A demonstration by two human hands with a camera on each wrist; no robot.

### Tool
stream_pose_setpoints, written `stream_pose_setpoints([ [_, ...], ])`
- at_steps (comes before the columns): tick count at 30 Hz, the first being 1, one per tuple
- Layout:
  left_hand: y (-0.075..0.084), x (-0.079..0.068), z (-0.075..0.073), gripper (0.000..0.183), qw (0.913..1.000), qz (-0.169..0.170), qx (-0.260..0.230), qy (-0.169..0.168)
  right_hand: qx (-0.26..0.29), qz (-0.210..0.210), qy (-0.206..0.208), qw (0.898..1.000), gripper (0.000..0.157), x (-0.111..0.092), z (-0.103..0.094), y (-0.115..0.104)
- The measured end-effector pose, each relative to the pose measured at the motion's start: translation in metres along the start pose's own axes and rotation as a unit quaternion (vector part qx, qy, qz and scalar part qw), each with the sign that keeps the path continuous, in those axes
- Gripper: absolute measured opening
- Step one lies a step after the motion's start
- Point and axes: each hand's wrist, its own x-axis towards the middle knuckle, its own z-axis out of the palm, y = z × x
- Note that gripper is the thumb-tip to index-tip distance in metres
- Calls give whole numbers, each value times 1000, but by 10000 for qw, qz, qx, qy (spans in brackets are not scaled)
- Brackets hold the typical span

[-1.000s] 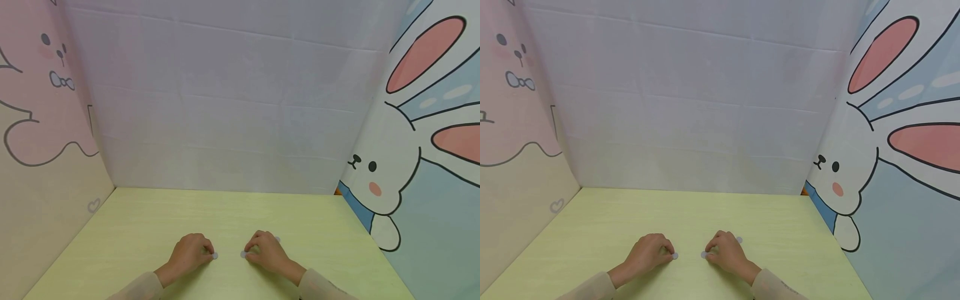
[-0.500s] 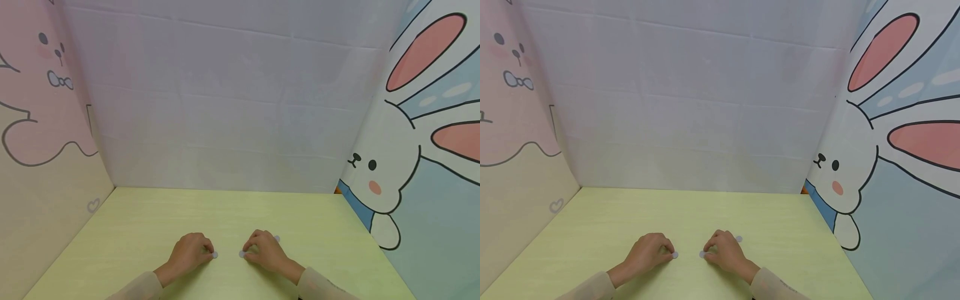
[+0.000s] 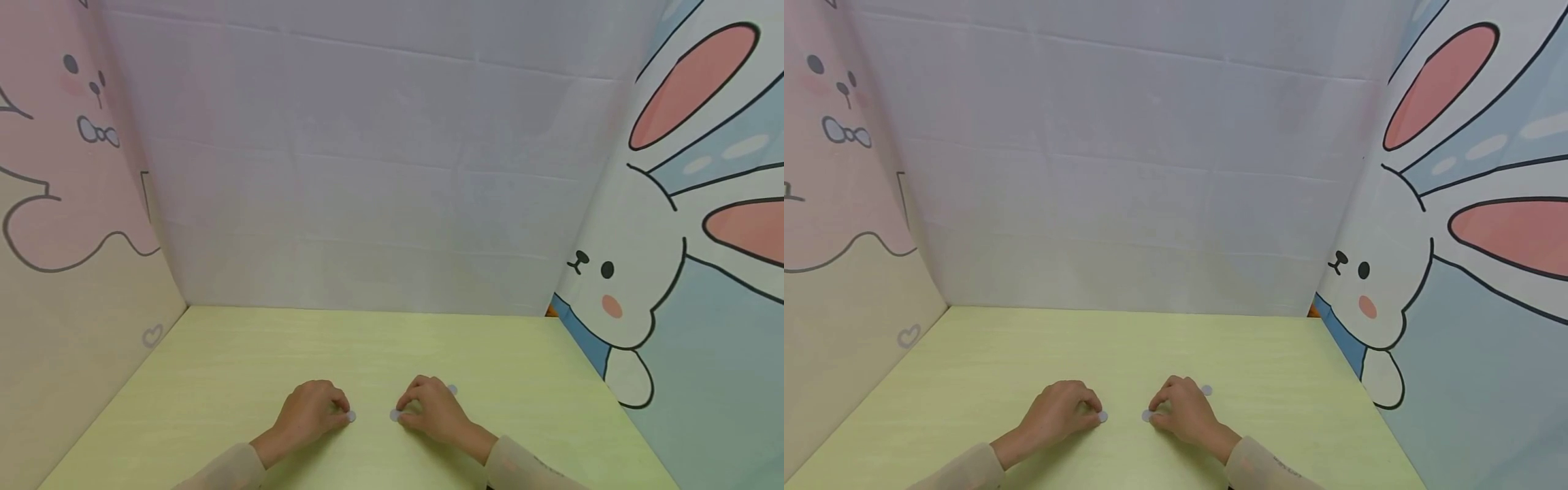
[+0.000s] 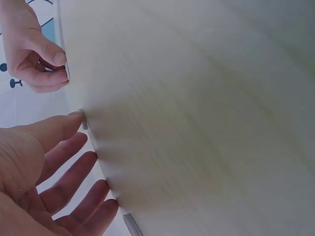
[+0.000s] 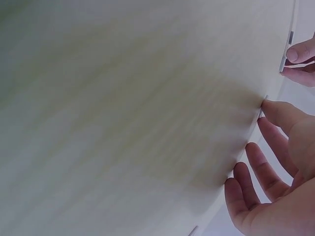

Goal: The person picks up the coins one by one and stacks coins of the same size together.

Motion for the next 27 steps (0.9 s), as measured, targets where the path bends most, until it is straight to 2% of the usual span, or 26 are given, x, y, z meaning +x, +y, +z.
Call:
stream_pose_setpoints([
  [10,6,5,3,18,9999,98,79,-13,59,33,-24,10000,8,0,0,0],
  [20,24,17,8,24,9997,187,184,0,68,42,-3,10000,7,0,-1,-1],
  [27,35,24,14,23,9996,206,123,-116,59,33,-14,10000,7,0,-1,0],
])
